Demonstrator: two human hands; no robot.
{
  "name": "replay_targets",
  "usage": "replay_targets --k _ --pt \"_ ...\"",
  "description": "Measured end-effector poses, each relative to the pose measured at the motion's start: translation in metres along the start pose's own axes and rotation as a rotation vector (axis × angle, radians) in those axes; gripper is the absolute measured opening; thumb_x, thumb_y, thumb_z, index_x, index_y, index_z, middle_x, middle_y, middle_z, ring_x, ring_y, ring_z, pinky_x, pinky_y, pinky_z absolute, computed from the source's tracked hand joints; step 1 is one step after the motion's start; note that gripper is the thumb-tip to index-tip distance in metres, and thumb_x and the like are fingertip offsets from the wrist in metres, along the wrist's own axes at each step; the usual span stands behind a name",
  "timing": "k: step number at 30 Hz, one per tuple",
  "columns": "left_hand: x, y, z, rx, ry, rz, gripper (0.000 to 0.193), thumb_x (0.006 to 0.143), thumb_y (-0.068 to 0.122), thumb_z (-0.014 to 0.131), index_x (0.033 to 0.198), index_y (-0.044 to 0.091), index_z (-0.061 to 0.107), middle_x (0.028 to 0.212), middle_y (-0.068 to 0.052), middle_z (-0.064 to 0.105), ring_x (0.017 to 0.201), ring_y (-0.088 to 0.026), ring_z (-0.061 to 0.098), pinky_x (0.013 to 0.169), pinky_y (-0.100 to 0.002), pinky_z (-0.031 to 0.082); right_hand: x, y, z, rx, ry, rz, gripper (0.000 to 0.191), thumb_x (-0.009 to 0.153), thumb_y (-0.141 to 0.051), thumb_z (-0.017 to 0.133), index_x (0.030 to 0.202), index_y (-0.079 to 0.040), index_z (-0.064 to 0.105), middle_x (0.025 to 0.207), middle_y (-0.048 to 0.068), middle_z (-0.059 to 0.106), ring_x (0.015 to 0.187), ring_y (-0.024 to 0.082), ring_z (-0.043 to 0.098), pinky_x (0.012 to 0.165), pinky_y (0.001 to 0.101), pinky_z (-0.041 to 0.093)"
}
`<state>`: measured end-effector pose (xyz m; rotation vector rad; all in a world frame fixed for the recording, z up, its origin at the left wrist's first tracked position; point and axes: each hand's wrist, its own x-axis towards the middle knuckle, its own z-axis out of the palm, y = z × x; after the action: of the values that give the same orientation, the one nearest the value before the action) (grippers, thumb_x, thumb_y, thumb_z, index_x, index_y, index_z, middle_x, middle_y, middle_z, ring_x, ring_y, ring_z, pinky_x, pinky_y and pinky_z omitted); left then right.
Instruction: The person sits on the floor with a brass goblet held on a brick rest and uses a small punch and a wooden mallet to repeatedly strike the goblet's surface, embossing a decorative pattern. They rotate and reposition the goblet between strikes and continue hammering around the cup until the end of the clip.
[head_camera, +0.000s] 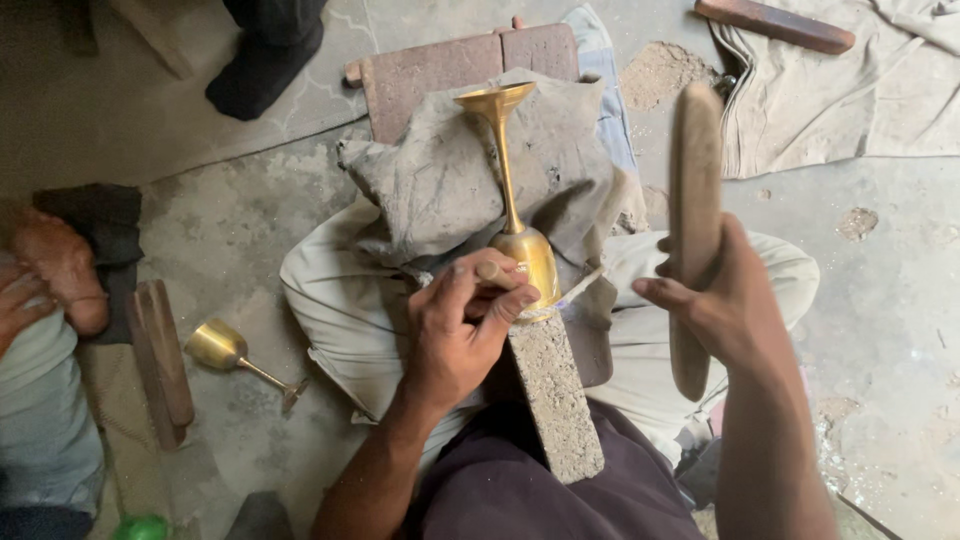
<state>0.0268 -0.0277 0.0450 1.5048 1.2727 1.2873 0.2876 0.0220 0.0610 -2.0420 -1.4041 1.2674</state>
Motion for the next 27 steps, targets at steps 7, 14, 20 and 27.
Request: replay_targets --k 7,14,20,27 --pt "-0.001 0.001 0.003 0.139 0.0 0.042 0.024 0.1 0.017 0.075 0.113 0.002 0.061 0.102 -0.008 0.07 0.086 -0.016 0.077 0.068 -0.026 0.065 -0.034 -0.067 -0.03 -0.32 0.067 -0.54 0.071 0.081 -0.011 0.079 0.145 -0.001 0.05 0.113 0.02 0.073 0.092 0.032 0.074 0.077 0.0442 0.06" --pt "0.008 0.0 0.003 0.268 -0.03 0.096 0.025 0.095 0.02 0.078 0.109 0.003 0.064 0.092 -0.008 0.069 0.075 -0.015 0.073 0.06 -0.029 0.059 -0.035 -0.104 -0.042 -0.962 0.144 -0.691 0.036 0.093 -0.014 0.068 0.129 -0.014 0.063 0.105 0.011 0.075 0.085 0.026 0.073 0.076 0.0419 0.061" --pt "0.027 0.002 0.002 0.249 -0.242 0.129 0.023 0.097 0.019 0.074 0.115 0.008 0.065 0.093 -0.008 0.071 0.077 -0.017 0.073 0.062 -0.028 0.061 -0.033 -0.069 -0.057 -0.932 0.273 -0.703 0.035 0.089 0.0 0.066 0.123 -0.007 0.068 0.1 0.015 0.076 0.084 0.028 0.072 0.076 0.0422 0.059" --pt "0.058 0.015 0.003 0.332 -0.554 0.198 0.037 0.092 0.013 0.075 0.127 0.016 0.064 0.083 -0.008 0.067 0.075 -0.022 0.072 0.066 -0.035 0.061 -0.044 0.006 -0.046 -0.542 0.356 -0.446 0.047 0.084 -0.001 0.074 0.13 0.0 0.065 0.106 0.022 0.072 0.091 0.034 0.073 0.079 0.0439 0.059"
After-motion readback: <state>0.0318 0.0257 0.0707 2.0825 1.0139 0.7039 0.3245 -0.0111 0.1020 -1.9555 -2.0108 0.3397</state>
